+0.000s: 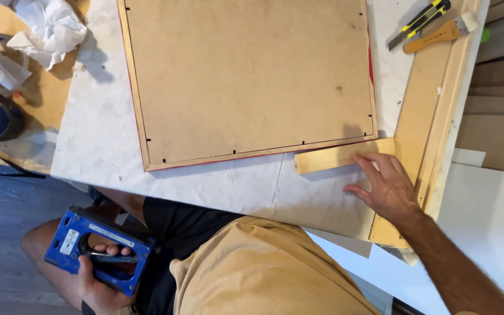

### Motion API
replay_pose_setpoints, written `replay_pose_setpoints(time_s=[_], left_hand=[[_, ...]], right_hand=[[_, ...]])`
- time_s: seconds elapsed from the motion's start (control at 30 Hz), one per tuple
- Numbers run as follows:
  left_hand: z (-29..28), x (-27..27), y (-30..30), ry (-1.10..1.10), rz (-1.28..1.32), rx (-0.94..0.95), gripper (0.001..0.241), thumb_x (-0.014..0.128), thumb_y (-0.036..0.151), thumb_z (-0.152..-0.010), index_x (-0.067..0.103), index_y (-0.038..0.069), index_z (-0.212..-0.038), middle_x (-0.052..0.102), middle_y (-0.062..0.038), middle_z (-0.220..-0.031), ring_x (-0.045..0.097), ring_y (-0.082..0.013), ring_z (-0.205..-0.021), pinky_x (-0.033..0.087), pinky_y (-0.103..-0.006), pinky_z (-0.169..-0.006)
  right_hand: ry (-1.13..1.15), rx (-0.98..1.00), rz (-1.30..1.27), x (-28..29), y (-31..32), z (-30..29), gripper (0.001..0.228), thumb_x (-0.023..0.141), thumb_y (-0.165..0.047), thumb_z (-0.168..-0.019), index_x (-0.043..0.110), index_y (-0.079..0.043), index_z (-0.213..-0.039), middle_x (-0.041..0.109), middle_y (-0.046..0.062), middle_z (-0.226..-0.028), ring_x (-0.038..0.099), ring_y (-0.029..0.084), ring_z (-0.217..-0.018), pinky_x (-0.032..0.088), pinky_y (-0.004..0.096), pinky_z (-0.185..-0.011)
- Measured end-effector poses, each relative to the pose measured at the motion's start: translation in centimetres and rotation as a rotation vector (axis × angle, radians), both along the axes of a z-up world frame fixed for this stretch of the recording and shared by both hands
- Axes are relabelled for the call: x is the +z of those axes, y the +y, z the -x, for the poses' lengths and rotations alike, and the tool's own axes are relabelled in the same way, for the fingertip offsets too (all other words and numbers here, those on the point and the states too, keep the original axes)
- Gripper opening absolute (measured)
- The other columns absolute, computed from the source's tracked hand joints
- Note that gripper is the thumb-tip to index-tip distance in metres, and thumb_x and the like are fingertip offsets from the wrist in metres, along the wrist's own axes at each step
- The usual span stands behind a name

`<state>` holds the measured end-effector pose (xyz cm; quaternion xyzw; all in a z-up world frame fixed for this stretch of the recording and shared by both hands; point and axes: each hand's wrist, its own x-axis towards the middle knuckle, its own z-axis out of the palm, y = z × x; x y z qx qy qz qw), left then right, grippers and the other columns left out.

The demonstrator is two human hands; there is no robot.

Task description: Assembling a picture frame by stapling wooden supports to the back and cleaning the front with a brush

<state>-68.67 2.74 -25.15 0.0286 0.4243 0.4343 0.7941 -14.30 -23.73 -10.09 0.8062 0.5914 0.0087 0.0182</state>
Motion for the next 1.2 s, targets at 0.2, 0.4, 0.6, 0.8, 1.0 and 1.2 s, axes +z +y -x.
replay_pose_setpoints(time_s=[0.2, 0.4, 0.6, 0.8, 1.0, 1.2], left_hand=[[-0.9, 1.1, 0.0, -0.026, -0.028, -0.074, 0.036, 0.068, 0.049, -0.103, 0.063, 0.015, -0.113, 0.064, -0.004, -0.1, 0.063, -0.028, -0.098, 0.047, -0.0441, -0.096], [-1.7, 1.2, 0.2, 0.011, -0.072, -0.114, 0.038, 0.066, 0.048, -0.104, 0.065, 0.011, -0.112, 0.065, -0.007, -0.097, 0.063, -0.0291, -0.095, 0.049, -0.0436, -0.095], [-2.5, 2.3, 0.2, 0.031, -0.049, -0.121, 0.037, 0.065, 0.046, -0.104, 0.065, 0.01, -0.11, 0.064, -0.008, -0.095, 0.063, -0.0295, -0.093, 0.05, -0.0451, -0.093], [-2.2, 1.5, 0.3, 0.061, -0.05, -0.12, 0.038, 0.064, 0.047, -0.105, 0.064, 0.01, -0.112, 0.064, -0.008, -0.097, 0.064, -0.0301, -0.095, 0.05, -0.0452, -0.095], [-2.8, 2.7, 0.0, 0.095, -0.022, -0.146, 0.038, 0.065, 0.049, -0.104, 0.064, 0.012, -0.11, 0.064, -0.006, -0.096, 0.063, -0.0299, -0.095, 0.049, -0.0463, -0.095], [-3.0, 2.8, 0.1, 0.103, -0.033, -0.151, 0.036, 0.065, 0.049, -0.104, 0.064, 0.013, -0.11, 0.064, -0.006, -0.097, 0.063, -0.0304, -0.097, 0.048, -0.0467, -0.095]], right_hand=[[0.116, 0.047, -0.156, -0.5, 1.4, -0.2, 0.056, 0.087, -0.041, -0.077, 0.068, -0.007, -0.118, 0.061, 0.012, -0.135, 0.06, 0.033, -0.124, 0.052, 0.044, -0.106], [-0.006, 0.188, -0.199, 0.5, 2.6, 0.6, 0.039, 0.083, -0.03, -0.088, 0.069, -0.003, -0.113, 0.067, 0.011, -0.135, 0.068, 0.028, -0.122, 0.054, 0.038, -0.107], [0.04, 0.181, -0.172, -1.0, 2.1, 0.5, 0.065, 0.085, -0.03, -0.084, 0.062, 0.002, -0.136, 0.062, 0.017, -0.145, 0.06, 0.033, -0.135, 0.049, 0.044, -0.116], [0.179, 0.156, -0.045, -4.7, -2.3, -0.3, 0.068, 0.079, -0.034, -0.083, 0.058, -0.009, -0.143, 0.058, 0.006, -0.138, 0.06, 0.019, -0.124, 0.048, 0.036, -0.11], [0.991, -0.515, -0.801, 2.5, 0.3, -5.8, 0.052, 0.057, -0.035, -0.092, 0.052, -0.008, -0.137, 0.058, 0.005, -0.107, 0.056, 0.013, -0.093, 0.045, 0.025, -0.075], [0.957, -0.649, -1.309, 6.8, 6.5, -5.1, 0.043, 0.065, -0.017, -0.086, 0.059, -0.014, -0.128, 0.062, 0.004, -0.092, 0.06, 0.019, -0.093, 0.059, 0.038, -0.083]])
